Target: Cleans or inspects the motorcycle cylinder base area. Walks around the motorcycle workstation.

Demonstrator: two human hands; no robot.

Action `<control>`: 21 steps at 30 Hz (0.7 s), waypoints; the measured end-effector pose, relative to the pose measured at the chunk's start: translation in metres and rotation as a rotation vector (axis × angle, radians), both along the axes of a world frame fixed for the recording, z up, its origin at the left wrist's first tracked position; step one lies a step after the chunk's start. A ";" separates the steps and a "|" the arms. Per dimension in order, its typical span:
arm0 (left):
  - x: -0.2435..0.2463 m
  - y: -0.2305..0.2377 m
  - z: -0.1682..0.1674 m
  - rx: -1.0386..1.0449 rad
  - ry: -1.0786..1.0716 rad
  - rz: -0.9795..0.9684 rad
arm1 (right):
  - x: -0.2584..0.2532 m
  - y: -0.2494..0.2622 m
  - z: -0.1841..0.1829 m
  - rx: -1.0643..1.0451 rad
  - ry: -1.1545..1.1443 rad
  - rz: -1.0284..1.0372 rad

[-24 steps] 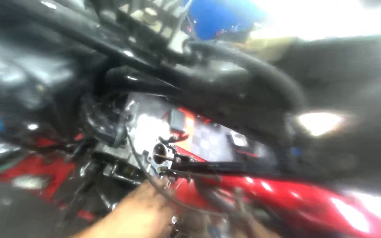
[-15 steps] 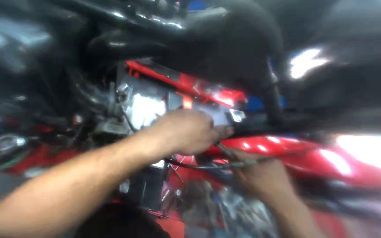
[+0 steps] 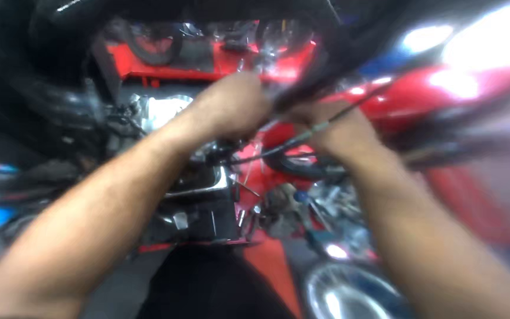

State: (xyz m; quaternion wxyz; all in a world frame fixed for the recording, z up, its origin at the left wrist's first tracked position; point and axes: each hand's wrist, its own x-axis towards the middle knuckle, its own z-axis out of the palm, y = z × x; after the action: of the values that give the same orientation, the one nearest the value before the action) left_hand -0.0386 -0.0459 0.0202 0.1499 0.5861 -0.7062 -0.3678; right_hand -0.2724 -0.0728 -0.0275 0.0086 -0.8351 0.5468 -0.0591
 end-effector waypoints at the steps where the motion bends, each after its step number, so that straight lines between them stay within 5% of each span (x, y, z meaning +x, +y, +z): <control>1: 0.000 -0.002 -0.001 0.022 0.036 0.022 | -0.007 0.000 0.000 -0.035 -0.042 -0.038; 7: 0.000 0.001 -0.003 0.079 0.146 0.029 | -0.013 0.048 -0.013 -0.052 0.013 -0.060; 13: 0.009 -0.008 -0.004 0.067 0.180 -0.073 | 0.073 0.169 0.006 -0.141 -0.022 -0.317; 21: 0.011 -0.015 -0.010 0.045 0.239 -0.105 | 0.052 0.151 -0.010 -0.375 -0.140 -0.251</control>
State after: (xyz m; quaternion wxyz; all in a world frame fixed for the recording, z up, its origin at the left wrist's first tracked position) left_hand -0.0274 -0.0611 0.0103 0.2005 0.5033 -0.7046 -0.4583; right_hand -0.2201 0.0785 -0.0375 -0.1161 -0.7414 0.6240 -0.2180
